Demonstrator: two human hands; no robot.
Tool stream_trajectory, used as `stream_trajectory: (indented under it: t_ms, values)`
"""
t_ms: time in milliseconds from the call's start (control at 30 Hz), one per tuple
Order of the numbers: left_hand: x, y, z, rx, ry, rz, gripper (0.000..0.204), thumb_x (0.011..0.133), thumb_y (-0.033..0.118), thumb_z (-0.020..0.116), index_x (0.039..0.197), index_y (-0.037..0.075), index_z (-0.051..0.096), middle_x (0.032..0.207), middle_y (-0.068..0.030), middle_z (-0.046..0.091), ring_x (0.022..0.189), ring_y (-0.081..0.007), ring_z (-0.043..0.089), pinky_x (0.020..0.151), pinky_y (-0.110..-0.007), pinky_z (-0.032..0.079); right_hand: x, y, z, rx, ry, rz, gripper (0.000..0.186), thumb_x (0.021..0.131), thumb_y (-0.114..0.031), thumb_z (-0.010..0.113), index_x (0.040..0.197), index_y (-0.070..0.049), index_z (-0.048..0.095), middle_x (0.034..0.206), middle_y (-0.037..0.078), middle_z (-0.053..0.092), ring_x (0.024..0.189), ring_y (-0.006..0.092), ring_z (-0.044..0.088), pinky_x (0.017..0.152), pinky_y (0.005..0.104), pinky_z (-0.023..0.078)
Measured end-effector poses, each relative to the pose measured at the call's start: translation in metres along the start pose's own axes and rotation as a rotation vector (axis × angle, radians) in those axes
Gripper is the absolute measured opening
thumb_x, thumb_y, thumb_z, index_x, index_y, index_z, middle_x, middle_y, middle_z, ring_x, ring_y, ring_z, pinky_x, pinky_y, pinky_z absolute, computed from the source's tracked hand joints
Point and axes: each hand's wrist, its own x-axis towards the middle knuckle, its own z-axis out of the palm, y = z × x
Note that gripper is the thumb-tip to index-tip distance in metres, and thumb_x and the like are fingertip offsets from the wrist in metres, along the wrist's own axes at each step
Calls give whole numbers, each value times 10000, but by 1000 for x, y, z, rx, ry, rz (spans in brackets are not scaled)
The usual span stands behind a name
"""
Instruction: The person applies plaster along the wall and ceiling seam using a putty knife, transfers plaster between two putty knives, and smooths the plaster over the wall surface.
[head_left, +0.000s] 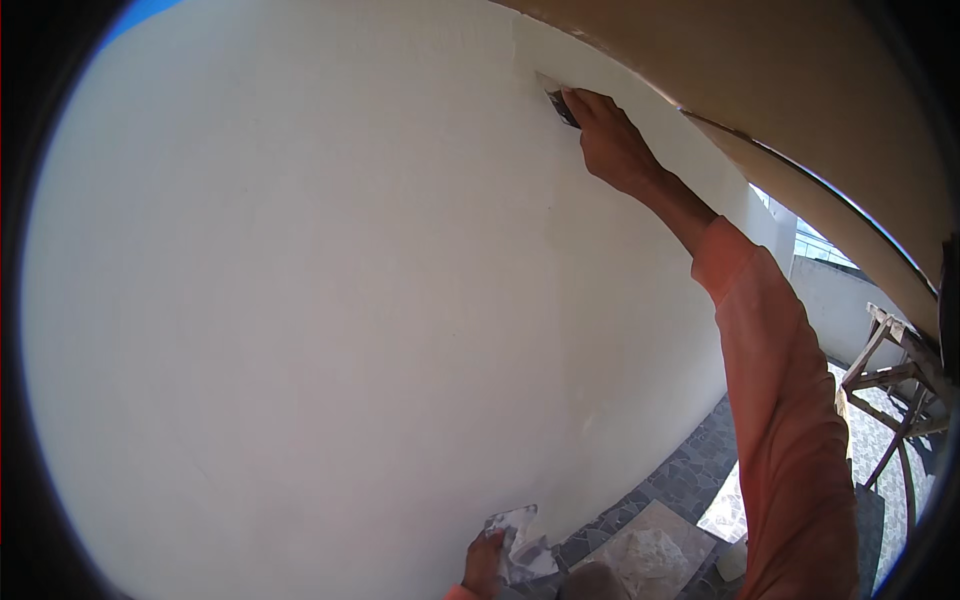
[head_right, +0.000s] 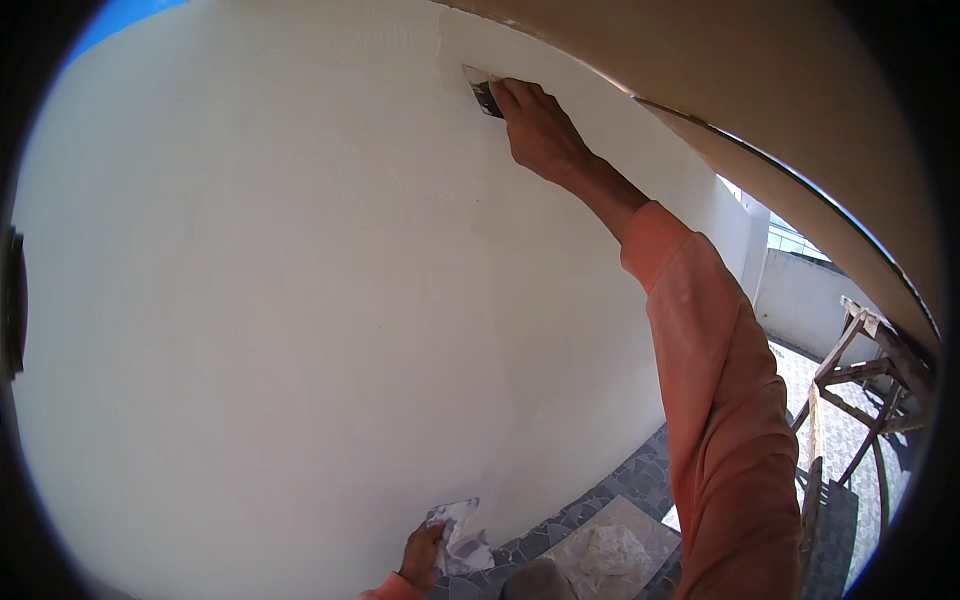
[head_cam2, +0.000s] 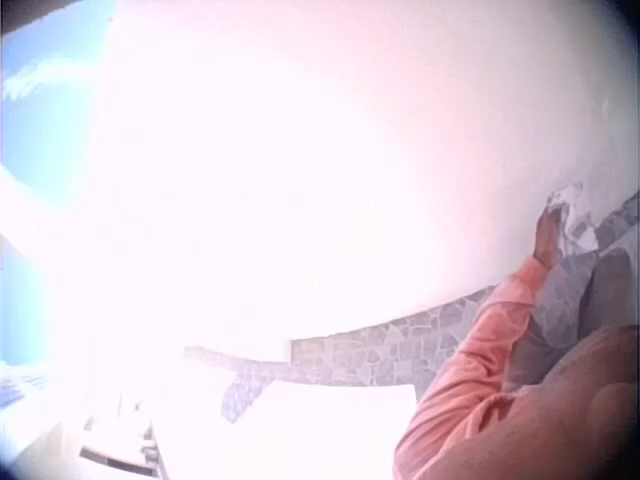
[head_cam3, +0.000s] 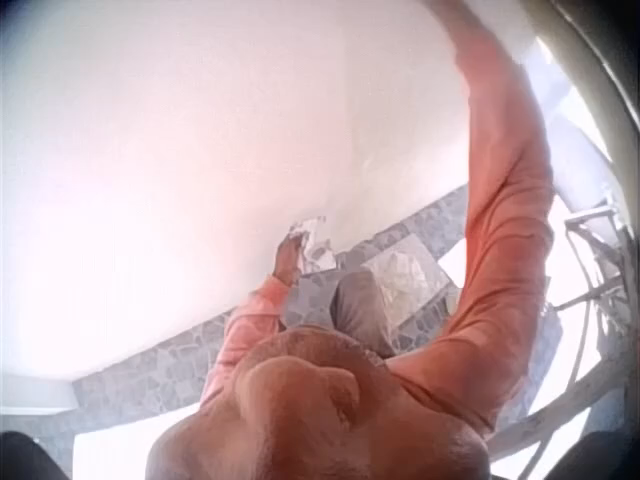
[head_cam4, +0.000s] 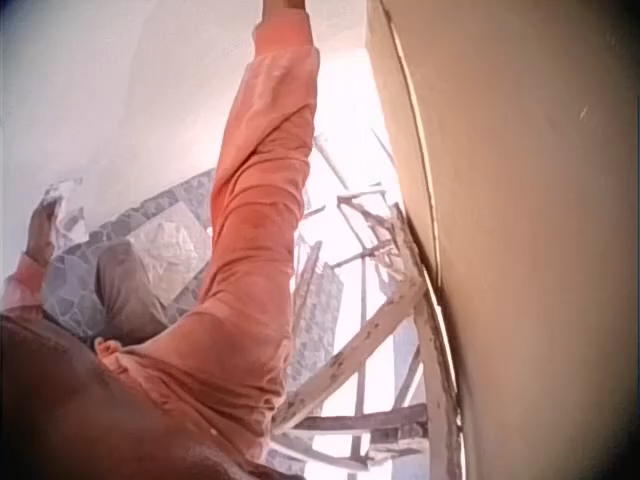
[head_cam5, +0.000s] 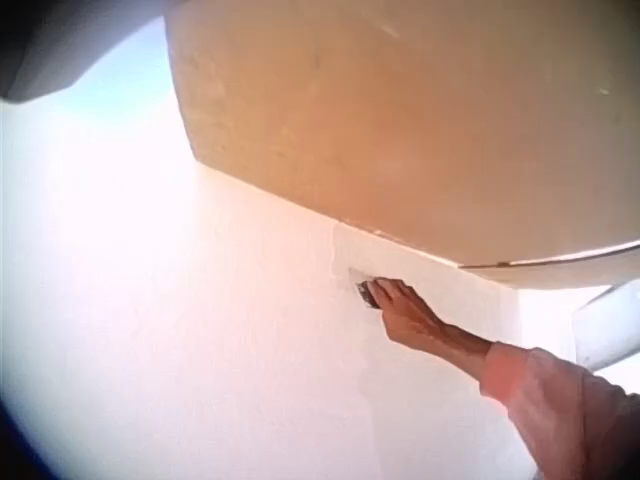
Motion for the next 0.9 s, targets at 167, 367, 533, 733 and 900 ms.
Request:
stream_trajectory:
  t_ms: [167, 367, 533, 733, 900]
  values:
    - [-26, 26, -15, -25, 76, -73, 317, 1043, 169, 440, 1289, -16, 518, 1139, -152, 668, 1002, -290, 683, 870, -458, 579, 10, 1, -12, 122, 210, 118, 548, 900, 65, 459, 1442, -6, 424, 1385, 180, 485, 1295, 363, 471, 1088, 451, 420]
    - [-5, 12, 5, -23, 78, -55, 310, 1042, 176, 449, 1273, -17, 530, 1114, -143, 675, 960, -280, 691, 844, -440, 586, 72, 29, -12, 16, 252, -1, 516, 877, 72, 450, 1391, 33, 467, 1354, 204, 503, 1244, 403, 496, 1059, 471, 434]
    - [-5, 10, 4, -66, 83, -50, 311, 1040, 179, 452, 1272, -11, 536, 1114, -141, 674, 961, -274, 690, 844, -432, 585, 68, 11, -2, 47, 155, 29, 536, 859, 82, 483, 1393, 41, 470, 1348, 212, 504, 1218, 387, 515, 1050, 453, 449]
    - [-9, 9, 5, -111, 44, -43, 315, 1042, 166, 442, 1289, -8, 529, 1149, -149, 669, 1012, -281, 683, 872, -433, 578, -9, -2, 1, 92, 176, -197, 545, 881, 66, 490, 1420, -5, 449, 1381, 163, 479, 1260, 344, 491, 1073, 444, 433]
    - [-13, 16, 19, -72, 61, -64, 330, 1043, 155, 428, 1310, -17, 517, 1182, -158, 663, 1036, -289, 680, 897, -428, 573, 12, 52, -1, 34, 274, 10, 527, 877, 76, 488, 1399, 15, 457, 1362, 173, 493, 1256, 351, 498, 1073, 448, 430]
